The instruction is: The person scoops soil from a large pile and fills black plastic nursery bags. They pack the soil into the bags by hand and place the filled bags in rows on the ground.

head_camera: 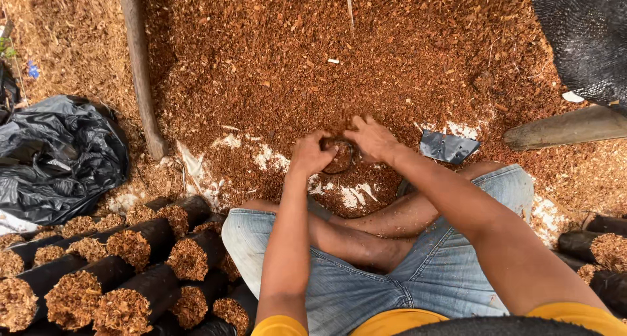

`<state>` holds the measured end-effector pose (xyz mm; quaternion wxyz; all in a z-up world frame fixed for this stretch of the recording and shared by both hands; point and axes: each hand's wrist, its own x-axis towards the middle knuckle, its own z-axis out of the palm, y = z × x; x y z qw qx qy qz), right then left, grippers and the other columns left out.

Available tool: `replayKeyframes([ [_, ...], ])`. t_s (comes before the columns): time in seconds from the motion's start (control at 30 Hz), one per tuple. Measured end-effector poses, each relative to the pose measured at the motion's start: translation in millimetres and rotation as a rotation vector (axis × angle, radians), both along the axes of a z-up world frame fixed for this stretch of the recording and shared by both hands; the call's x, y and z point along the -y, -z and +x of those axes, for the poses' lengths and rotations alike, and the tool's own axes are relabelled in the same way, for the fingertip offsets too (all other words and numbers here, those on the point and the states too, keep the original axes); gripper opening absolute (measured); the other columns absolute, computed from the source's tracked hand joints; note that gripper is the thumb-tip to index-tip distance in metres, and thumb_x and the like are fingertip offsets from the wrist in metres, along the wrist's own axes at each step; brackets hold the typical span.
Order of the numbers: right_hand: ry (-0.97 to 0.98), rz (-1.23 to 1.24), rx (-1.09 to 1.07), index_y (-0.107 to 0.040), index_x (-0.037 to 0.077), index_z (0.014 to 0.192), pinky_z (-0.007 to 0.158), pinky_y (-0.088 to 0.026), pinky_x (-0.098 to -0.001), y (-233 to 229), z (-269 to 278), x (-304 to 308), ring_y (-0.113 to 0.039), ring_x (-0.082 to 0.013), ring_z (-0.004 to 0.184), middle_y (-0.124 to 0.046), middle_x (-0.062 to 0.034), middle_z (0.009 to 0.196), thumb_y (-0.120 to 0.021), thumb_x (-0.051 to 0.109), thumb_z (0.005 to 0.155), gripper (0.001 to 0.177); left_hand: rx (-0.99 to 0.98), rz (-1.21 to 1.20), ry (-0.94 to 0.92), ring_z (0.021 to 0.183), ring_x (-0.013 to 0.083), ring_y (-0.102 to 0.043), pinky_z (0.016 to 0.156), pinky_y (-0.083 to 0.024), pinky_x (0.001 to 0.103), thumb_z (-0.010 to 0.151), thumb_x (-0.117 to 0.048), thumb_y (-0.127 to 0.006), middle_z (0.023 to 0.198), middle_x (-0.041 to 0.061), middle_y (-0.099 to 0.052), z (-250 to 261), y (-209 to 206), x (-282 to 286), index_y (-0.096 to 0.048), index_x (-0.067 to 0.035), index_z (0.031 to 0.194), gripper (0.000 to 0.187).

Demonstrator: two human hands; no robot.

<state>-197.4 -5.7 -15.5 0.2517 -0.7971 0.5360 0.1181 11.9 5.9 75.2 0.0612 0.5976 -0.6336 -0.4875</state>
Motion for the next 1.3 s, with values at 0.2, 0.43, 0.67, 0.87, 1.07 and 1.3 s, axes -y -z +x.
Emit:
replayKeyframes([
  [0.2,0.629,0.408,0.657,-0.065,0.002,0.119,0.085,-0.063,-0.0472,-25.0,-39.1,-7.3,-0.066,-0.0397,0.106,-0.055,-0.0274,0.132,-0.068,-0.004,0.092,0.028,0.387,-0.242,0.115,0.087,0.0449,-0.075,0.074,-0.063,0.055,0.083,-0.012,-0.069,0.085,0.025,-0.073,-19.2,124.7,3.3,-0.075,0.002,0.110,0.032],
  [0.43,0.406,0.425,0.767,-0.058,-0.003,0.128,0.101,-0.056,-0.0601,-149.5,15.2,-17.0,-0.064,-0.0486,0.117,-0.061,-0.0298,0.124,-0.076,0.002,0.087,0.045,0.351,-0.293,0.168,0.093,0.0418,-0.076,0.091,-0.059,0.053,0.086,-0.020,-0.071,0.080,0.021,-0.074,-7.1,101.9,6.9,-0.080,-0.007,0.097,0.019],
  [0.67,0.525,0.019,0.432,-0.056,0.010,0.130,0.103,-0.050,-0.0603,-87.9,-23.1,0.2,-0.058,-0.0468,0.123,-0.054,-0.0285,0.130,-0.083,0.029,0.087,0.054,0.016,-0.286,0.032,0.098,0.0422,-0.073,0.096,-0.056,0.056,0.095,-0.016,-0.063,0.097,0.021,-0.075,4.4,9.1,-5.5,-0.076,-0.005,0.115,0.027],
  [0.87,0.571,0.295,0.108,-0.040,0.022,0.149,0.103,-0.051,-0.0642,-66.7,4.6,-58.1,-0.057,-0.0541,0.125,-0.033,-0.0383,0.146,-0.101,0.035,0.064,0.106,0.056,-0.118,0.128,0.098,0.0410,-0.072,0.094,-0.056,0.056,0.088,-0.010,-0.065,0.103,0.024,-0.072,-16.8,76.4,3.3,-0.069,-0.005,0.127,0.040],
  [1.07,0.457,0.156,0.387,-0.065,0.005,0.111,0.082,-0.063,-0.0508,24.0,-4.2,-53.3,-0.069,-0.0453,0.099,-0.061,-0.0255,0.107,-0.077,0.001,0.080,0.033,0.343,-0.255,0.149,0.086,0.0372,-0.075,0.089,-0.061,0.051,0.083,-0.002,-0.069,0.089,0.023,-0.073,-4.9,73.0,2.8,-0.075,-0.002,0.111,0.029],
  [1.3,0.419,0.578,0.638,-0.053,0.002,0.137,0.092,-0.061,-0.0547,-183.8,19.0,-29.4,-0.060,-0.0511,0.122,-0.055,-0.0356,0.140,-0.076,0.003,0.088,0.054,0.018,0.067,0.041,0.056,0.0210,-0.067,0.082,-0.061,0.047,0.094,-0.012,-0.058,0.102,0.029,-0.073,12.5,11.2,-10.1,-0.067,0.000,0.130,0.039],
])
